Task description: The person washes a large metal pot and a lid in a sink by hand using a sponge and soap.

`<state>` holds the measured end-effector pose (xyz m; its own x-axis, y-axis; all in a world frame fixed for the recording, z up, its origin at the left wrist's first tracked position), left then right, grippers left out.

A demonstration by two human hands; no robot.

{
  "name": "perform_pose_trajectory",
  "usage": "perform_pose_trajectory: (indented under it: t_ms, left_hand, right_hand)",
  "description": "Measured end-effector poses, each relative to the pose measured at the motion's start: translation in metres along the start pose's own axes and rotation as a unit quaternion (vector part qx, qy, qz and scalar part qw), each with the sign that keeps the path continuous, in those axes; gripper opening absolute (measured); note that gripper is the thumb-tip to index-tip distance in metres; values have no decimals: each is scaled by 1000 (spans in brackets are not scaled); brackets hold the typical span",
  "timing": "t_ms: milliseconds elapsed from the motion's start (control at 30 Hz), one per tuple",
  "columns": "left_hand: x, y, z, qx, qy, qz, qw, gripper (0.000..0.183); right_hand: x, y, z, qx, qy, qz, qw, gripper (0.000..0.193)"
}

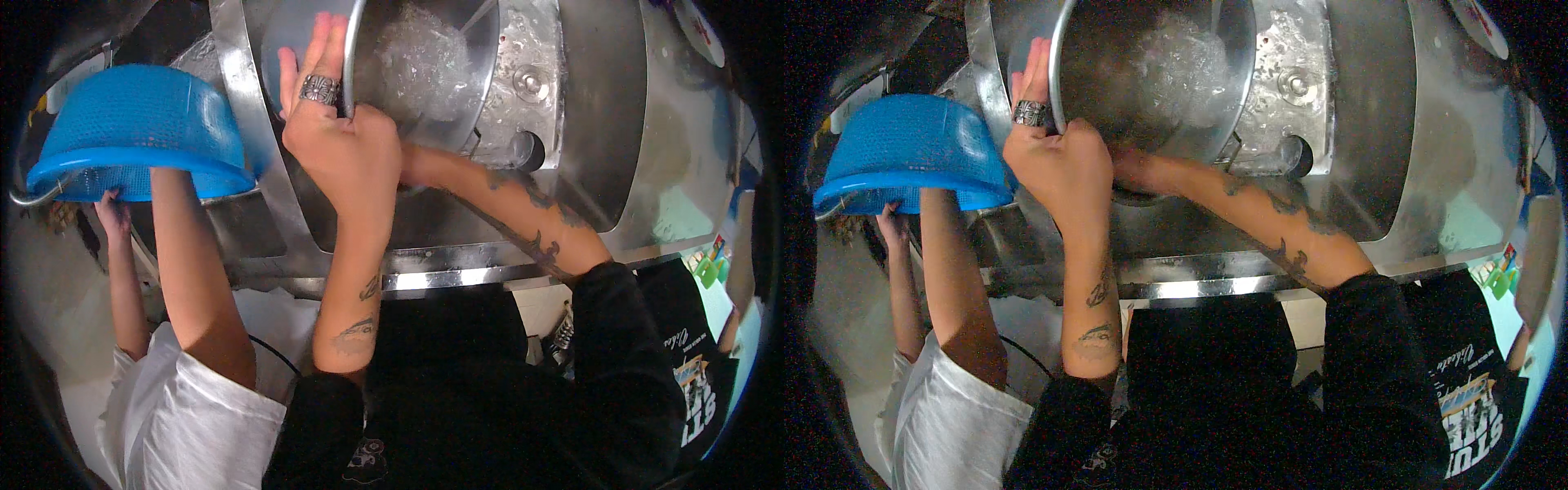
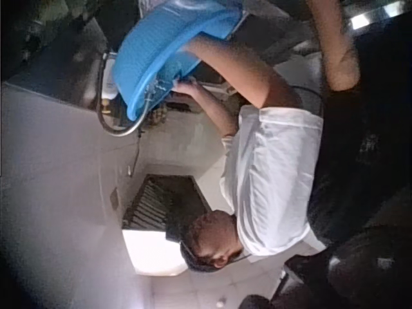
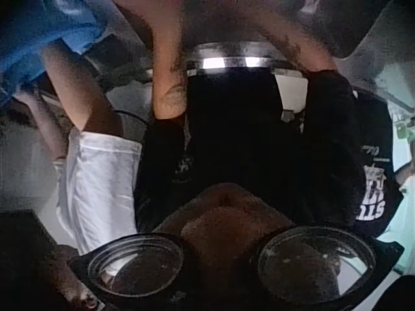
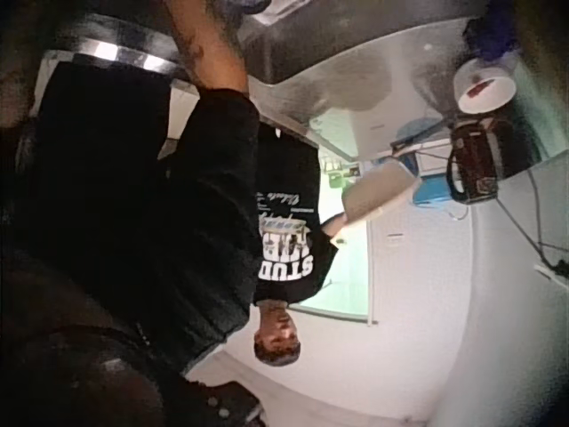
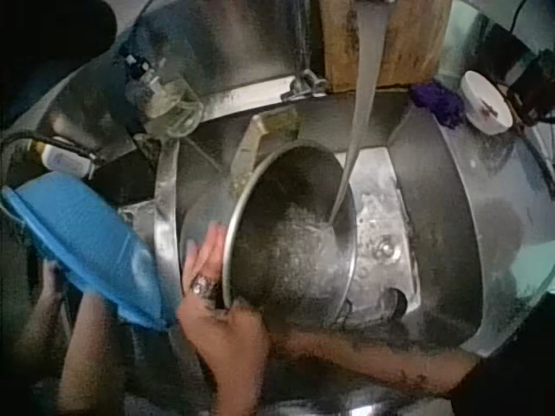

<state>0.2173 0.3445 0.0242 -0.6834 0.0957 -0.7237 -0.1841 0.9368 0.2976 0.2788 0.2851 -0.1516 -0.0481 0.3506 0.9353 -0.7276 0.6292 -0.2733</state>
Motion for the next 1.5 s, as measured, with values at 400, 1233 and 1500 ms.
perform_pose_trajectory:
  t_ms: [400, 1233, 1500]
  left_hand:
    - [0, 0, -1, -31, 10, -47, 998, 35]
    - [17, -13, 2, -10, -15, -38, 999, 58]
    - [83, -115, 23, -66, -78, -315, 944, 59]
  right_hand:
    - [34, 27, -3, 53, -34, -27, 998, 51]
    - [-69, 2, -147, -116, -712, 88, 687, 44]
    - [-44, -28, -91, -146, -590, 91, 789, 41]
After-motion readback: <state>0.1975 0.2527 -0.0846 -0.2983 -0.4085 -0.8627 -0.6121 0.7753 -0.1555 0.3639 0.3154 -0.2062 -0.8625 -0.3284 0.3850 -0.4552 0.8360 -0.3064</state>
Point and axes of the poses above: each hand's wrist, its own y-axis towards the middle knuckle, its own z-axis out of the palm, x = y × z, the point moved 5 cm from there along y, towards the middle knuckle
